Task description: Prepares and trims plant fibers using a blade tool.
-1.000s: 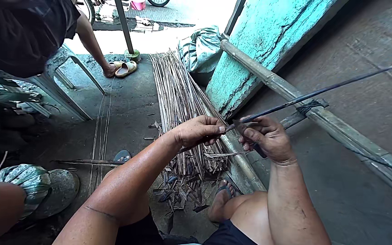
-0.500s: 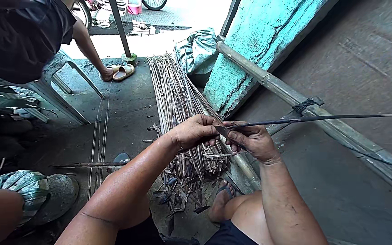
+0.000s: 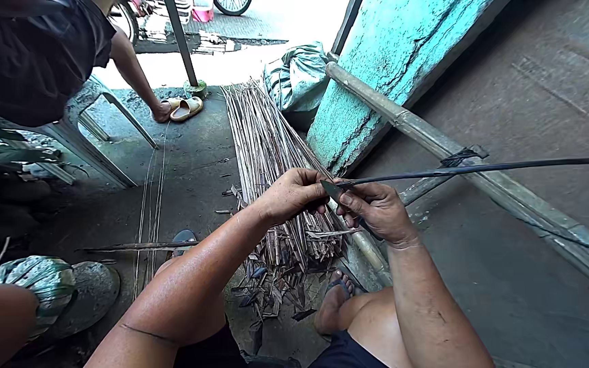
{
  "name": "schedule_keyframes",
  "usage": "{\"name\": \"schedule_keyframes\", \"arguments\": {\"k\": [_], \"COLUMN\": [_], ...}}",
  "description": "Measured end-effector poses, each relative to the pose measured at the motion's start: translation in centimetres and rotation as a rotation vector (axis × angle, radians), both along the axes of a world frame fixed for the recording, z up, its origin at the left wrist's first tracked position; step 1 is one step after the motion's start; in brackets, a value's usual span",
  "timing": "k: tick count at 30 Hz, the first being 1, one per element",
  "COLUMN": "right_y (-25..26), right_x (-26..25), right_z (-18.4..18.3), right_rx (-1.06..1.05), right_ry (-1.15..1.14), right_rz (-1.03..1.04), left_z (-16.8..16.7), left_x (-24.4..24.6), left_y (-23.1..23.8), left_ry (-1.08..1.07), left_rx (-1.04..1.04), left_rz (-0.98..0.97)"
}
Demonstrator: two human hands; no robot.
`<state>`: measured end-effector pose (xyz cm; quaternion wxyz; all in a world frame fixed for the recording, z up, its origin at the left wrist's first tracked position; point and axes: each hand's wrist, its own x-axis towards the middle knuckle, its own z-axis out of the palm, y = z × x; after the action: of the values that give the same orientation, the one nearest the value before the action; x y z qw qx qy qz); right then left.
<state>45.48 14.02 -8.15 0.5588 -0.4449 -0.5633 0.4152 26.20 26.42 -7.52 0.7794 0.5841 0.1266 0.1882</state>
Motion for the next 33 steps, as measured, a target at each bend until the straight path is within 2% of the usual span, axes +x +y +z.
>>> {"name": "schedule_keyframes", "arguments": {"k": [6,11,14,19,23,33], "right_y": [0.0,-0.4,-0.6,-0.6,-0.4,-0.2], "right_x": [-0.1,0.7,1.1,1.2,0.6,1.3], "right_z": [0.0,0.3,0.4,0.3,0.1,0.6], "right_rx": [-0.105,-0.095,-0.057,-0.005,0.056,0.223], "right_ry": [0.130,0.076,0.045,-0.016,-0.067,0.041], "right_rz": [0.146,0.226,0.234,0.162,-0.001,-0.196], "left_z": [-0.1,-1.0,-1.1,-0.8,-0.2,-0.4], "left_x": [-0.3,-0.2,-0.1,0.0,-0.3,-0.4], "left_y": [0.4,0.7,0.7,0.6,0.6,1.2], "left_ry": [0.003,-0.003,-0.011,0.005,0.029,0.049], "left_rx": [-0.023,-0.182,-0.206,-0.168,-0.087,0.081], "left_rz": [-0.118,-0.315,-0.369,-0.278,-0.143,-0.092]}}
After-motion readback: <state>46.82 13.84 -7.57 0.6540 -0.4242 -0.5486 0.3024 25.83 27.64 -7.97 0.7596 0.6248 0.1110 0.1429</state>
